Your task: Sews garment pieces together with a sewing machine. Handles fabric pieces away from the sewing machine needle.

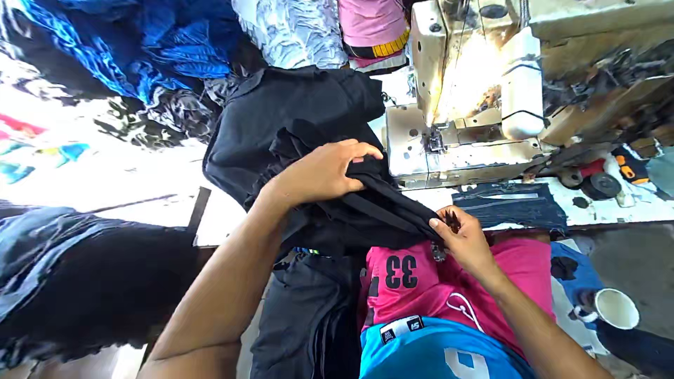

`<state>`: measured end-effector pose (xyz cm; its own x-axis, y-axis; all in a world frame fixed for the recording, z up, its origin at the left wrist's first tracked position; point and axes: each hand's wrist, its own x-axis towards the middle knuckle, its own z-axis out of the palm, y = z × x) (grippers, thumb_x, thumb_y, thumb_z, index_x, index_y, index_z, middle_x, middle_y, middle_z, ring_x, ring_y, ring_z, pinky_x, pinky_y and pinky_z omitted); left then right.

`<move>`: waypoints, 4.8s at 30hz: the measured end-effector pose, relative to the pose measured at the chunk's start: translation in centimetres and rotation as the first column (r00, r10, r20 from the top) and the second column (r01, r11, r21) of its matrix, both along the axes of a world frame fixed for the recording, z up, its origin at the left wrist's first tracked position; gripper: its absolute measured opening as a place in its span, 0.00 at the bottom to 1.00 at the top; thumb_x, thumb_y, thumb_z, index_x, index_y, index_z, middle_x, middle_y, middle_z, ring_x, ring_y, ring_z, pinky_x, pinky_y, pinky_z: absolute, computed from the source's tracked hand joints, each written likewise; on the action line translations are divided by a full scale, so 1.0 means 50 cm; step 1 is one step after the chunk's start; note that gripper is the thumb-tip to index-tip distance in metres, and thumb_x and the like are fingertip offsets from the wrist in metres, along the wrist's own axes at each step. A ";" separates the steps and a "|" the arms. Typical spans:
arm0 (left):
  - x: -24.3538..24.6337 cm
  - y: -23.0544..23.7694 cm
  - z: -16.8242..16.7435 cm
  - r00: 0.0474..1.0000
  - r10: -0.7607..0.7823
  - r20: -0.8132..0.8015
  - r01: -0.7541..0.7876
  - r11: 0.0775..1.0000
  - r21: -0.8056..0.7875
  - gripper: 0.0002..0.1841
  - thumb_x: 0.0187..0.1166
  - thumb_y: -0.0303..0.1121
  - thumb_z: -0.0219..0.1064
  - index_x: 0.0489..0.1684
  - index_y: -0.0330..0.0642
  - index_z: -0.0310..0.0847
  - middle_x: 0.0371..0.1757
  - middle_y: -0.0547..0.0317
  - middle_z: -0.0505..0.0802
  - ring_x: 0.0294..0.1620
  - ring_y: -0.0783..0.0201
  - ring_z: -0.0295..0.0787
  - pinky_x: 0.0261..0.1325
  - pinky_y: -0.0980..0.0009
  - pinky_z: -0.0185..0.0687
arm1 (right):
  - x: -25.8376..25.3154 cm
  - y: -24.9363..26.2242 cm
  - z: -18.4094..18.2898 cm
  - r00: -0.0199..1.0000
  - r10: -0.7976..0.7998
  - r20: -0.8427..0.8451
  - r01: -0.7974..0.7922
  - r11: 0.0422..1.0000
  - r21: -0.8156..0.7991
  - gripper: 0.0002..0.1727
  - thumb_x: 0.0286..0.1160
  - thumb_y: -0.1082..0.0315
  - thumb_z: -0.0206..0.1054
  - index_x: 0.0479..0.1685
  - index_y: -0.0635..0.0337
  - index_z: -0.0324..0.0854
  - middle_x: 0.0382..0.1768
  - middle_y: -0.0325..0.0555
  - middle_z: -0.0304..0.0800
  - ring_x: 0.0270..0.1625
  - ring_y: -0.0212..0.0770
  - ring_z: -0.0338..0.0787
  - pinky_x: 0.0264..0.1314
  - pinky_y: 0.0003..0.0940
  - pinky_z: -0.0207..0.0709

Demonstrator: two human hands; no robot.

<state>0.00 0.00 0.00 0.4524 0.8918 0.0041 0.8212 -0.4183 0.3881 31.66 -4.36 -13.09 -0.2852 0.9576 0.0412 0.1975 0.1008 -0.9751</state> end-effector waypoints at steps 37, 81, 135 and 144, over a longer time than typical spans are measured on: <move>0.195 0.128 -0.090 0.954 0.155 0.257 -0.251 0.880 0.402 0.08 0.79 0.39 0.71 0.45 0.48 0.92 0.48 0.59 0.94 0.53 0.63 0.91 0.59 0.56 0.87 | 0.027 0.070 0.057 0.953 0.026 -0.302 0.001 0.996 0.092 0.14 0.72 0.75 0.69 0.55 0.55 0.83 0.21 0.38 0.75 0.23 0.31 0.73 0.25 0.26 0.68; 0.191 0.251 -0.082 0.900 0.095 0.425 -0.249 0.913 0.323 0.18 0.69 0.40 0.76 0.55 0.44 0.88 0.56 0.57 0.94 0.64 0.64 0.88 0.71 0.54 0.82 | 0.008 0.115 0.081 0.948 -0.043 -0.315 0.084 0.990 0.116 0.13 0.76 0.76 0.67 0.53 0.57 0.92 0.19 0.40 0.79 0.16 0.32 0.69 0.17 0.26 0.64; 0.249 -0.050 -0.128 0.969 0.121 0.215 -0.227 0.778 0.585 0.25 0.63 0.49 0.81 0.57 0.49 0.87 0.80 0.47 0.77 0.79 0.45 0.72 0.80 0.44 0.67 | 0.039 0.097 0.090 0.982 0.146 0.124 -0.190 0.804 0.563 0.05 0.81 0.73 0.67 0.47 0.59 0.88 0.52 0.41 0.91 0.53 0.31 0.91 0.55 0.30 0.88; 0.251 0.000 -0.165 0.976 -0.044 0.211 -0.126 0.676 0.726 0.12 0.77 0.27 0.68 0.51 0.46 0.95 0.57 0.58 0.96 0.63 0.56 0.91 0.85 0.38 0.62 | 0.055 0.072 0.108 0.984 0.136 -0.118 -0.073 0.899 0.431 0.06 0.78 0.75 0.69 0.47 0.60 0.88 0.48 0.41 0.93 0.39 0.32 0.90 0.41 0.27 0.87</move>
<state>12.57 0.01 -8.24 0.3284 0.5801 0.7454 0.7868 -0.6046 0.1239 34.39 -0.78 -7.70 -0.3439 0.8053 0.4829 0.0263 0.5224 -0.8523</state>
